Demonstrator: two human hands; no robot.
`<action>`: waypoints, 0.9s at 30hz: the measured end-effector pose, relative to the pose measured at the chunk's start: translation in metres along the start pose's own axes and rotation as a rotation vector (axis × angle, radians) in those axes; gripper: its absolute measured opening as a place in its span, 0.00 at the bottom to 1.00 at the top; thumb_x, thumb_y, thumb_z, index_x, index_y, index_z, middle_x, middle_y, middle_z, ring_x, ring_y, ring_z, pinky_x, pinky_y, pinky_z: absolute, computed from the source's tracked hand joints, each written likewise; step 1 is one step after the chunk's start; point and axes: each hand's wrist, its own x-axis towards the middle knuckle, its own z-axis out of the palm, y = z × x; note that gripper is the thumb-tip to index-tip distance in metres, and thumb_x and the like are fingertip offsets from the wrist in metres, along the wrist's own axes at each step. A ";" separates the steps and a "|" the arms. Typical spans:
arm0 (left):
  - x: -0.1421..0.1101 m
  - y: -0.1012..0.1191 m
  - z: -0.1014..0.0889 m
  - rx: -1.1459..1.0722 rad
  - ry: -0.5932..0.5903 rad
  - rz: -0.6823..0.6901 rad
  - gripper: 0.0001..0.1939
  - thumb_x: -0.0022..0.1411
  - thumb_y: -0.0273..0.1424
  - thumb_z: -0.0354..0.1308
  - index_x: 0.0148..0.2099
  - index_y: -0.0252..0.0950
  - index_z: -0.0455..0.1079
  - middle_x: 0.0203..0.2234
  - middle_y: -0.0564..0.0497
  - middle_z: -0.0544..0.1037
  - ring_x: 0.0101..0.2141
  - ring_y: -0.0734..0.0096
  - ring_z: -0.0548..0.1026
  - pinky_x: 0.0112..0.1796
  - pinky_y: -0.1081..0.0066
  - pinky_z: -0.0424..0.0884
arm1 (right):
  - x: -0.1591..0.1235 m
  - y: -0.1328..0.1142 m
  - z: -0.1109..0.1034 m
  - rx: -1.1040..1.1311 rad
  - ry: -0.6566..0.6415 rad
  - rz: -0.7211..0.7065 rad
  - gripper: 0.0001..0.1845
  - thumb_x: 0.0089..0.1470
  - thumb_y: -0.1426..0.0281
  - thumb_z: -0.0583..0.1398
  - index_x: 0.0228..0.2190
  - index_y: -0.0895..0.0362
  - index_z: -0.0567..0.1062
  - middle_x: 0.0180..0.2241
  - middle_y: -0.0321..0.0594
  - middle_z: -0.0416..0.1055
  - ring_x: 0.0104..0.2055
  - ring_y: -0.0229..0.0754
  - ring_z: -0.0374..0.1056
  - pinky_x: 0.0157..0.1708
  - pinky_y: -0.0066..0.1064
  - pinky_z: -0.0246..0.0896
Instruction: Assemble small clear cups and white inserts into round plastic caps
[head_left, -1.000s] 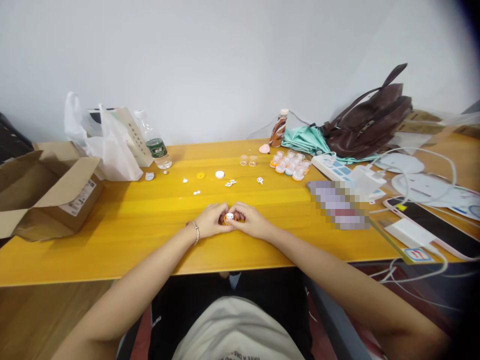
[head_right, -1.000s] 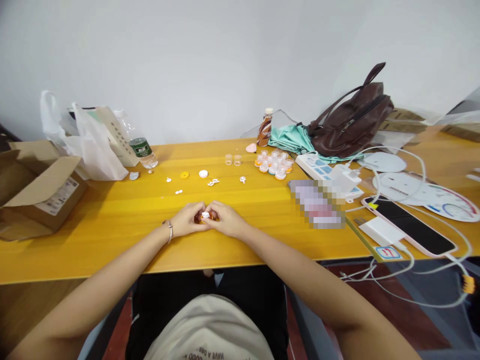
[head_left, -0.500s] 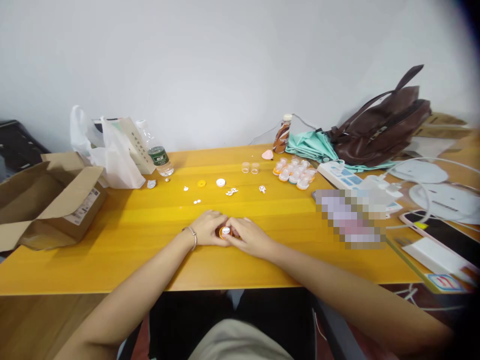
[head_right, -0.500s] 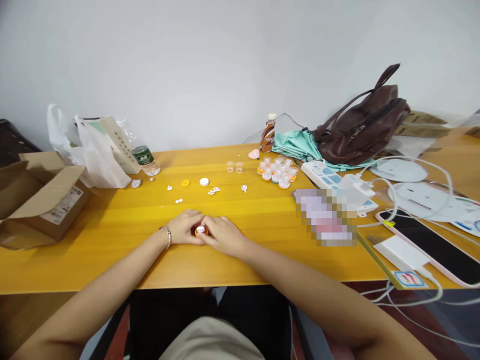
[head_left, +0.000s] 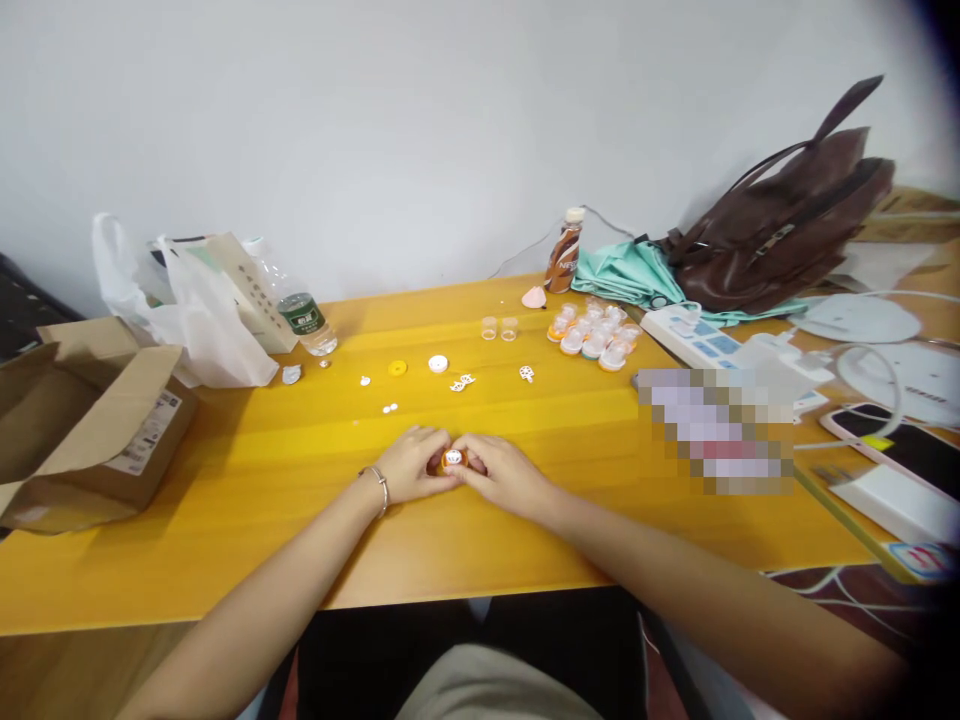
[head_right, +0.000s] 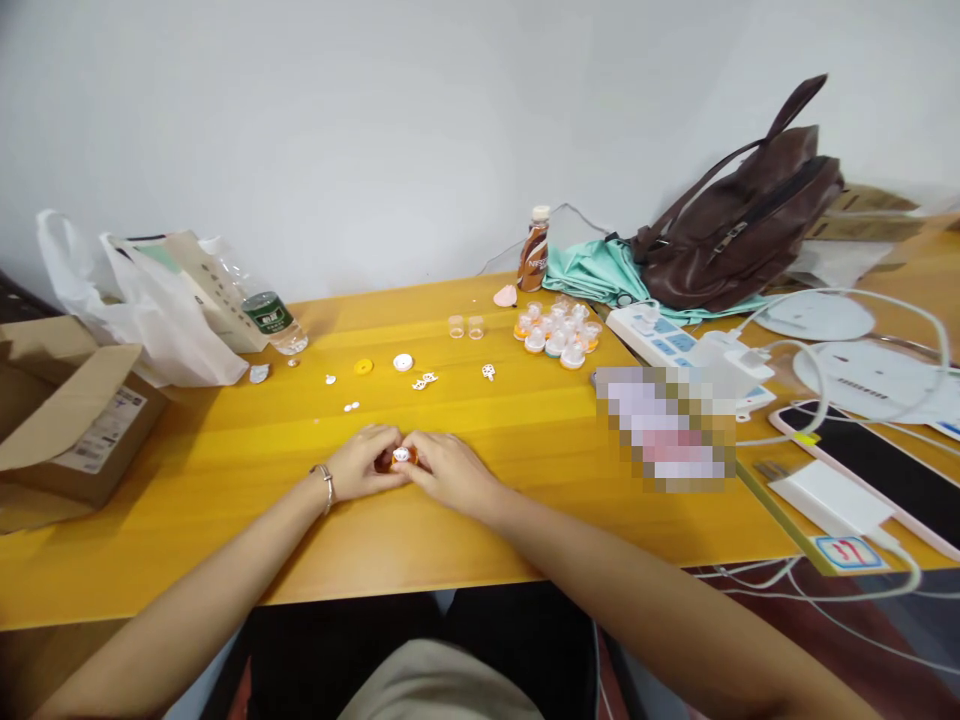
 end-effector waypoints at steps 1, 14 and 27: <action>0.000 0.001 0.000 -0.012 0.006 0.008 0.13 0.57 0.39 0.54 0.30 0.37 0.57 0.21 0.55 0.65 0.25 0.74 0.64 0.31 0.73 0.60 | 0.000 0.000 0.001 -0.005 0.006 -0.007 0.07 0.56 0.65 0.55 0.29 0.56 0.65 0.26 0.33 0.66 0.26 0.34 0.60 0.28 0.25 0.51; -0.002 0.000 0.003 -0.068 0.068 -0.006 0.14 0.56 0.40 0.55 0.30 0.36 0.58 0.22 0.56 0.64 0.24 0.76 0.62 0.28 0.75 0.59 | 0.002 0.003 0.005 0.024 0.005 0.010 0.06 0.55 0.67 0.55 0.33 0.56 0.69 0.26 0.33 0.68 0.28 0.35 0.62 0.32 0.26 0.54; -0.001 0.011 -0.001 -0.144 0.074 -0.038 0.14 0.55 0.39 0.56 0.27 0.35 0.59 0.21 0.57 0.62 0.24 0.77 0.60 0.27 0.76 0.58 | -0.004 0.003 0.010 -0.295 0.053 -0.086 0.07 0.58 0.71 0.50 0.35 0.59 0.67 0.33 0.44 0.72 0.35 0.42 0.65 0.36 0.33 0.51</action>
